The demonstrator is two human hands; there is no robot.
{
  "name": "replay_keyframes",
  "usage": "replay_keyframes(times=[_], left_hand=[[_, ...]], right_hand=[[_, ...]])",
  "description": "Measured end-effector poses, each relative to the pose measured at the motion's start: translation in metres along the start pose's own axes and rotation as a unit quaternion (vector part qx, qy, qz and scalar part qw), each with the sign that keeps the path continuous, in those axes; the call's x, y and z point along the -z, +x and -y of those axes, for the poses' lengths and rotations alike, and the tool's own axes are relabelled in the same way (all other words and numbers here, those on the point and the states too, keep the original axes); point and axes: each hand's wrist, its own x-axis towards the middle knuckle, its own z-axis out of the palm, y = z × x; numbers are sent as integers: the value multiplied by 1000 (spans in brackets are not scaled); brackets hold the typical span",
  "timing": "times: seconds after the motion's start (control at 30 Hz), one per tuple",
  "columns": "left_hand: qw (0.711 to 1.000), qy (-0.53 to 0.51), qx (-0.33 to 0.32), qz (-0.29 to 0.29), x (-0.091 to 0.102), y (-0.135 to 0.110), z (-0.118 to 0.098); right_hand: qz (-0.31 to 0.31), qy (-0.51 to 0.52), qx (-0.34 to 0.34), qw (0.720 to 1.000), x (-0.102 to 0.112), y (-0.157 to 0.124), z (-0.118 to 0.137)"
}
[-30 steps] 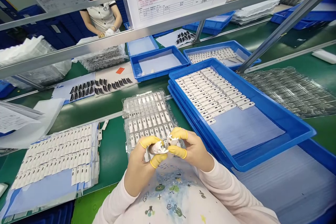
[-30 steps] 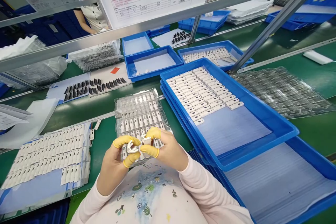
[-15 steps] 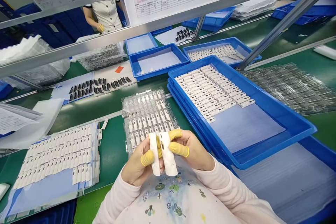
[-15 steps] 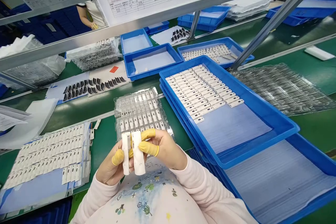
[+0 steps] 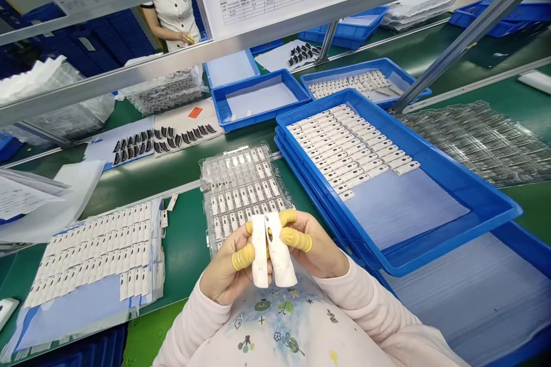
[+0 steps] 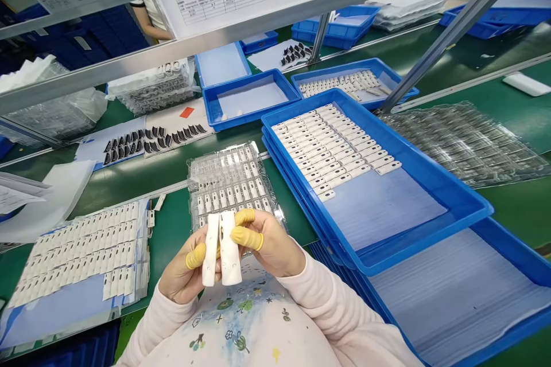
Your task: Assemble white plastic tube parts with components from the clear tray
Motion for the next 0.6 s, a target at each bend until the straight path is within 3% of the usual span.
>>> replay_keyframes(times=[0.1, 0.23, 0.4, 0.6], left_hand=[[1000, 16, -7, -20, -2, -2, -2], [993, 67, -68, -65, -8, -5, -4], [982, 120, -127, -76, -15, -6, -2], [985, 106, -109, -78, -16, -5, -3]], right_hand=[[20, 25, -4, 999, 4, 1, -2], [57, 73, 1, 996, 11, 5, -9], [89, 96, 9, 991, 14, 10, -21], [68, 120, -7, 990, 7, 13, -18]])
